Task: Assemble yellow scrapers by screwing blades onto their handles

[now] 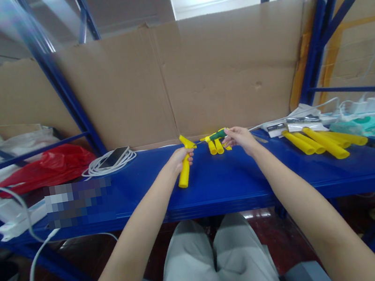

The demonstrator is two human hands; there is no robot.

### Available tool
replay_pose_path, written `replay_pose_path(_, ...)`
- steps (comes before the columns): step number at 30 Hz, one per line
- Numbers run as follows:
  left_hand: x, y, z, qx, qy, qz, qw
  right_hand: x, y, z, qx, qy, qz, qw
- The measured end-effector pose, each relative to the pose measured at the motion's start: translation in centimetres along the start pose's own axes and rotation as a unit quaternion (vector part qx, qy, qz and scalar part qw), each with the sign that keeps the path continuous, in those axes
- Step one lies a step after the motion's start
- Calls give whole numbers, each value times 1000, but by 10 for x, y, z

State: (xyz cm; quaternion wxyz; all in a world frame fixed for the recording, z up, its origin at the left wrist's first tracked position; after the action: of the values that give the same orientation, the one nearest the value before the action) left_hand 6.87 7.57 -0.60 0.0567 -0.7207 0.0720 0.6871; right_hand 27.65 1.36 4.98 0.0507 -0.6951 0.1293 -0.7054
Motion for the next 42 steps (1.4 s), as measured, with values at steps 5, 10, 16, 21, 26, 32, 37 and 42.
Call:
replay_pose_path(5, 1, 1, 0, -4, -5, 12, 1000, 0, 2, 1, -13, 31, -5, 999)
replay_pose_path(10, 0, 1, -1, 9, -5, 2, 1000, 1, 2, 1, -21, 59, -6, 998)
replay_pose_path(16, -2, 0, -3, 30, -2, -19, 999, -2, 1, 6, -42, 104, -19, 994)
replay_pose_path(21, -2, 0, -3, 35, -5, -23, 999, -4, 2, 7, -46, 111, -32, 992)
replay_pose_path(26, -1, -1, -2, 22, -9, -15, 1000, -6, 5, 8, -56, 124, -68, 988)
replay_pose_path(32, 0, -1, 0, 7, -13, -16, 1000, -7, 8, 6, -51, 138, -82, 986)
replay_pose_path(37, -3, -1, 0, 9, -12, -35, 999, -10, 8, 5, -38, 141, -87, 986)
replay_pose_path(42, -3, -2, 1, 6, -10, -41, 999, -12, 8, 5, -32, 138, -96, 985)
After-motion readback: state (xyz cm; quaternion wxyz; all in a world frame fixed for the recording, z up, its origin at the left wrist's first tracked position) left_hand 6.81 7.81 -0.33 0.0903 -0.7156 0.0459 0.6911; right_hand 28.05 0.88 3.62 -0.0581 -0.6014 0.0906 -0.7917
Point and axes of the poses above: each hand's wrist, its own y-axis away from the middle knuckle, its own z-axis out of the back of the hand, x = y × z, the point moved 8 cm from there along -y, towards the middle knuckle
